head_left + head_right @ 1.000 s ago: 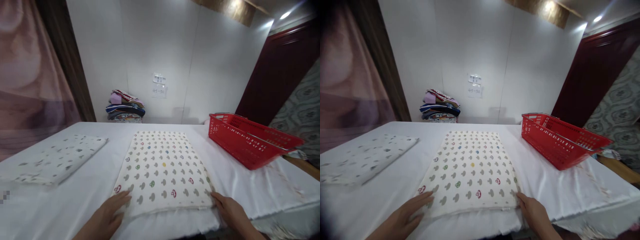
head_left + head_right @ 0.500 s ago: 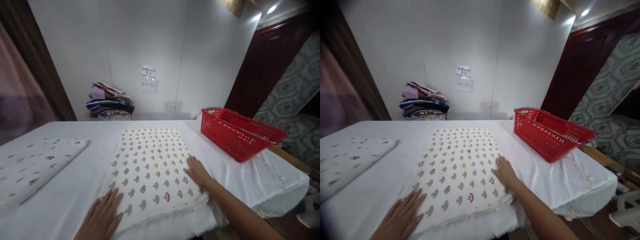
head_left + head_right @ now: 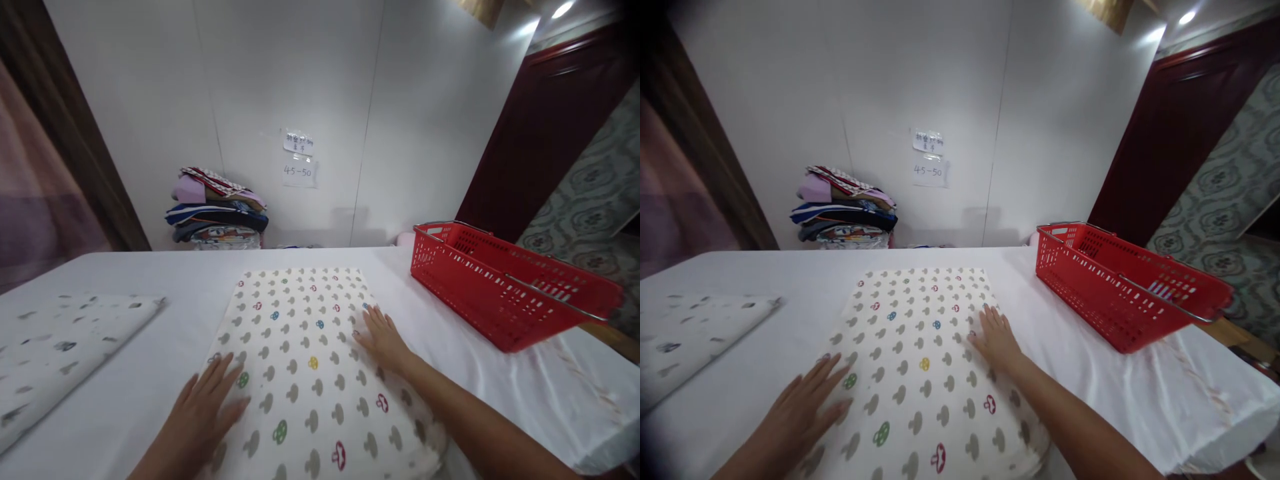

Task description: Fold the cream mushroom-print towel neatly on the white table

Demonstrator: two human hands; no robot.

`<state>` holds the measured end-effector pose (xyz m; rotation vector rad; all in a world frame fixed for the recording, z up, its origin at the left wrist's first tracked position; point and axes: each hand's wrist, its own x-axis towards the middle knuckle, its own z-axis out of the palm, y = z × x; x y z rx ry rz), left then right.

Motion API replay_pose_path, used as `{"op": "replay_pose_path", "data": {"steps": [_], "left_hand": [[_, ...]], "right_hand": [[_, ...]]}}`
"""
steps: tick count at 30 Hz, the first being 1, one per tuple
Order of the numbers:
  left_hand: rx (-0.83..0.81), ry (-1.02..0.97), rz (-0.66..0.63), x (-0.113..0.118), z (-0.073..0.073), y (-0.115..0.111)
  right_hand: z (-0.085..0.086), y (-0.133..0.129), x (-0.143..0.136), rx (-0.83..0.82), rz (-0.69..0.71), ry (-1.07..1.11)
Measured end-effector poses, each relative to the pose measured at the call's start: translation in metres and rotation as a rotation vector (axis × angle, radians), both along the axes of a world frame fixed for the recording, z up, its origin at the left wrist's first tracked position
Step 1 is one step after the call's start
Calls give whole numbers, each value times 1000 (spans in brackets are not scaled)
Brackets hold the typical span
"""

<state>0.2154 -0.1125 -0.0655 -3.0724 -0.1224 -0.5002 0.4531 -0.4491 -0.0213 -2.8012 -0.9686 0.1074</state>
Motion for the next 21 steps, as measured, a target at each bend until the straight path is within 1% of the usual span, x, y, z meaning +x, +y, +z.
{"op": "replay_pose_path", "data": {"steps": [2, 3, 4, 6, 7, 9, 11, 13, 15, 16, 18, 20, 21], "left_hand": [[17, 34, 34, 36, 16, 8], [20, 40, 65, 52, 20, 14], [19, 63, 97, 65, 22, 21], [12, 144, 151, 81, 18, 35], [7, 187, 163, 84, 14, 42], [-3, 229, 146, 84, 3, 53], [-9, 203, 126, 80, -8, 60], [-11, 154, 136, 77, -17, 64], [-5, 107, 129, 75, -25, 67], [2, 91, 106, 75, -28, 68], [21, 77, 60, 74, -32, 71], [34, 75, 70, 73, -35, 73], [37, 73, 80, 72, -35, 73]], "right_hand": [[5, 29, 29, 37, 40, 44], [6, 41, 44, 46, 38, 63], [4, 51, 59, 41, 21, 82], [-3, 60, 87, -3, -46, 103], [-8, 61, 98, -31, -74, 103], [-19, 57, 112, -68, -98, 83], [-29, 53, 118, -58, -83, 51], [-34, 51, 119, -30, -73, 40], [-33, 54, 123, 27, -76, 44], [-31, 56, 127, 74, -100, 49], [-24, 59, 142, 187, -202, 48], [-16, 62, 163, 265, -338, 43], [-12, 62, 175, 277, -395, 45]]}}
